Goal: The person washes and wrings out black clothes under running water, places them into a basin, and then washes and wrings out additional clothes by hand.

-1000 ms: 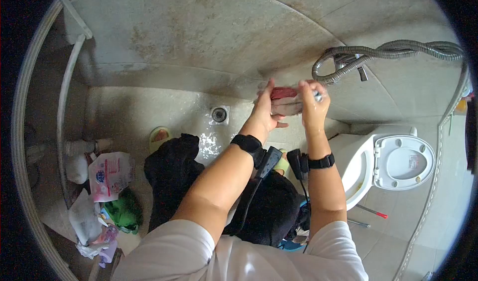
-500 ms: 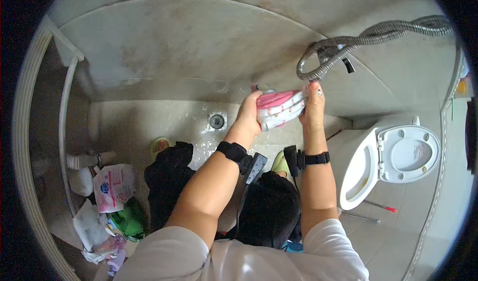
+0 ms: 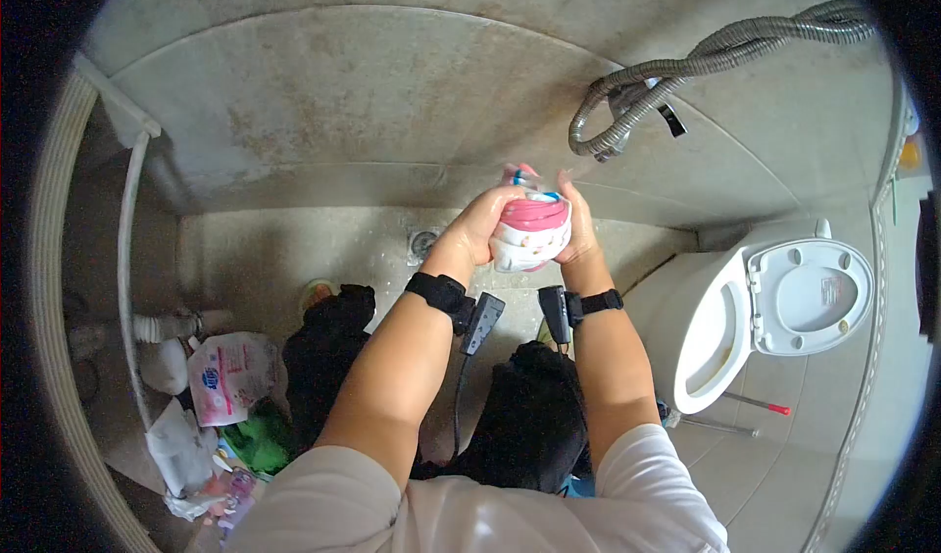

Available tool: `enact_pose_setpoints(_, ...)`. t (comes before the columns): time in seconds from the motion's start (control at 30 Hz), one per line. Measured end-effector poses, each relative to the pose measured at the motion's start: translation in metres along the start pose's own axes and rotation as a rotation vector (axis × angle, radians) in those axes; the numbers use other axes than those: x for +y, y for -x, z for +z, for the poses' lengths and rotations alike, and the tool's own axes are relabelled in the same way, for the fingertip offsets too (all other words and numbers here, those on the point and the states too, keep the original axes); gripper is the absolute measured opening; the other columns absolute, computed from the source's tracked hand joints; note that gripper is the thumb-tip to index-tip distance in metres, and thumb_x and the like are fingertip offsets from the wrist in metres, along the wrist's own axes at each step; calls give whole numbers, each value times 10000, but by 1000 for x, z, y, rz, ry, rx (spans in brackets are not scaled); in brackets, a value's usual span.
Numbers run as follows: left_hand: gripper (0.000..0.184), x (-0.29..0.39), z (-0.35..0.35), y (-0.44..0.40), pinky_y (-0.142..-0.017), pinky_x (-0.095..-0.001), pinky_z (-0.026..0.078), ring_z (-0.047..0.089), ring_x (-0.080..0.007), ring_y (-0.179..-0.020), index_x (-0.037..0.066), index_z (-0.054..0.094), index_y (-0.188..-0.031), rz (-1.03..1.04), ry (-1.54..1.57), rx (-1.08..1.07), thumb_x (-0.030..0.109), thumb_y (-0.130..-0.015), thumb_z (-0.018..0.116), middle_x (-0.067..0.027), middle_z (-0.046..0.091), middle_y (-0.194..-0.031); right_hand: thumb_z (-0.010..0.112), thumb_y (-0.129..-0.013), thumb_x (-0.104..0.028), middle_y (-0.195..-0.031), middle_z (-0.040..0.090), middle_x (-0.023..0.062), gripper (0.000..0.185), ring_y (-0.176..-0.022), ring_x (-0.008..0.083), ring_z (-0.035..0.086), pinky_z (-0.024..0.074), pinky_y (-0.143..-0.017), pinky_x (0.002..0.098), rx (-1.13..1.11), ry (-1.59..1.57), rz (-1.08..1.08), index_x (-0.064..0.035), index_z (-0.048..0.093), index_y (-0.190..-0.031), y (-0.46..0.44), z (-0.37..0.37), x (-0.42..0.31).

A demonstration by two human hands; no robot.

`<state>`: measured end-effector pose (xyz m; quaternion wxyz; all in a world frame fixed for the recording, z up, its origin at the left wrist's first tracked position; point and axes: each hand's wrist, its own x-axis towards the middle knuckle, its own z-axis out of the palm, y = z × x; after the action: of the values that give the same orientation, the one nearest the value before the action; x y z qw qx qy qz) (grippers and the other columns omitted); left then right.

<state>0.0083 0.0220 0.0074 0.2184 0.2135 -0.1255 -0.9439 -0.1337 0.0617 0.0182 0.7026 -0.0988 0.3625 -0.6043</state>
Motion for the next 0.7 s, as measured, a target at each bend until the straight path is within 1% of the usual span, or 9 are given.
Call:
enact_pose_setpoints(0.1,235,2,-17,-11,-705,-353,533,640,-212,-781,100,582,-978,-32,-28,-64,226,-780,560,-71,629,-880,506,-888,-232,-1196,546,178,403,-1019,292,577,448,-921,402,-59,-59,88,23,486,-1199,3,-2,-7)
enact_pose_setpoints(0.17,263,3,-24,-14,-706,-349,532,636,-207,-808,117,572,-1011,-62,-79,-104,226,-771,573,-64,622,-903,521,-878,-204,-1105,592,182,329,-989,298,589,454,-915,408,-32,220,-46,35,543,-1102,-4,-7,-16)
enact_pose_setpoints(0.27,326,2,-15,-12,-789,-413,507,610,-238,-928,137,556,-1060,209,-111,-6,253,-758,588,-90,606,-1018,606,-835,-126,-974,639,158,224,-881,227,621,491,-816,337,184,414,-355,36,582,-986,6,24,-18)
enact_pose_setpoints(0.33,355,8,-14,-10,-869,-504,449,568,-285,-1021,128,560,-1060,-131,-136,323,346,-784,598,-124,587,-1085,673,-780,-66,-869,649,108,214,-788,131,608,479,-737,255,247,645,-627,17,589,-958,2,25,-14)
enact_pose_setpoints(0.43,487,6,-17,-7,-903,-591,375,567,-298,-1027,138,564,-1127,-185,297,57,483,-785,600,-104,609,-1084,676,-767,-67,-882,635,87,223,-818,127,588,465,-741,259,322,1071,-698,-11,590,-964,16,37,10)
enact_pose_setpoints(0.5,470,0,-17,-9,-858,-513,450,597,-277,-961,129,595,-1057,-97,384,42,517,-790,600,-107,618,-1062,696,-731,-71,-985,610,69,268,-854,120,552,454,-740,257,258,1347,-856,-26,596,-976,26,47,23)
enact_pose_setpoints(0.6,329,-10,-25,-19,-718,-349,534,635,-222,-816,79,608,-927,112,285,88,385,-806,627,-93,641,-921,689,-742,-91,-908,625,70,193,-787,109,553,447,-708,244,212,1340,-790,-24,612,-906,26,42,32)
enact_pose_setpoints(0.67,309,-15,-22,-29,-719,-357,532,634,-224,-806,74,608,-918,152,304,53,356,-795,639,-89,641,-900,676,-765,-123,-798,627,66,144,-726,116,561,444,-662,247,382,1080,-550,-11,616,-835,22,51,22)
enact_pose_setpoints(0.7,290,-17,-19,-31,-720,-365,531,633,-226,-797,68,609,-909,195,312,16,327,-783,651,-85,641,-879,650,-791,-162,-702,608,56,170,-675,122,559,442,-620,258,364,933,-587,2,607,-789,16,53,17)
